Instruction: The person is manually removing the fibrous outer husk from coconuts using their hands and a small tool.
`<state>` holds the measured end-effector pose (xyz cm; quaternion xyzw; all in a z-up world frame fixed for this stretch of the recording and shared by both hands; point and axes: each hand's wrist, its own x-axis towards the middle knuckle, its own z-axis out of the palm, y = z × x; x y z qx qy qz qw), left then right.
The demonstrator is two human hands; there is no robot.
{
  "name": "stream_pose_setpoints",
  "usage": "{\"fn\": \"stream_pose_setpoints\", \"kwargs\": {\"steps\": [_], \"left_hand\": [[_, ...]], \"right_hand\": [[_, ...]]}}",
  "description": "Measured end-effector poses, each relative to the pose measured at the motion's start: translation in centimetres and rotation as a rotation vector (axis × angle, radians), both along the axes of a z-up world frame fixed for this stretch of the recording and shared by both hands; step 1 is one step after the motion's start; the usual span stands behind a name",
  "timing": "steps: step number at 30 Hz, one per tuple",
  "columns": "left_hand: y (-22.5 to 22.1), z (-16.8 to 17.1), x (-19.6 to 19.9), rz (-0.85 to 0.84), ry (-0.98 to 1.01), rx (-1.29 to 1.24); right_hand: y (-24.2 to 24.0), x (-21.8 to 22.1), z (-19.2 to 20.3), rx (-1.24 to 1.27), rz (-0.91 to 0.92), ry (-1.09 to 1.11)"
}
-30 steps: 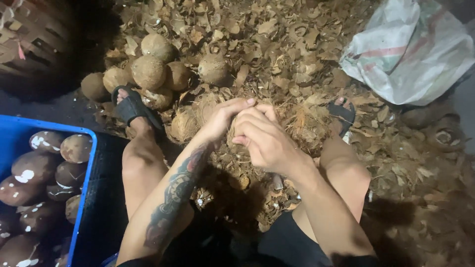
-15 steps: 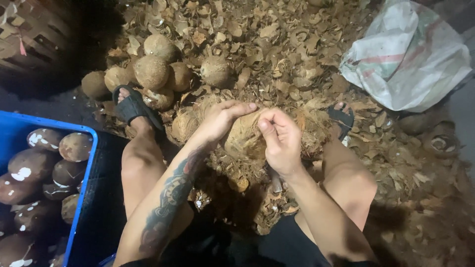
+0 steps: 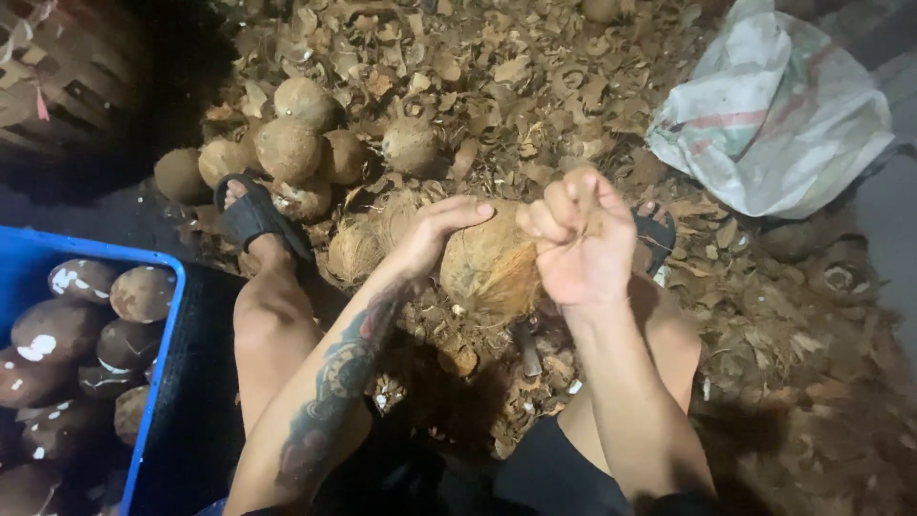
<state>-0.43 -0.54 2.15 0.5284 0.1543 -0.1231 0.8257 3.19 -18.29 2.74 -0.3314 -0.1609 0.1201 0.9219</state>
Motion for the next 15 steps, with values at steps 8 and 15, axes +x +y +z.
{"fn": "stream_pose_setpoints", "kwargs": {"steps": [8, 15], "left_hand": [[0.7, -1.9, 1.0, -0.033, -0.016, -0.075], [1.2, -5.2, 2.5, -0.075, 0.076, -0.057]], "right_hand": [[-1.1, 0.4, 2.5, -0.816, -0.051, -0.825], [-0.4, -1.3, -1.8, -0.462, -0.225, -0.372]]}}
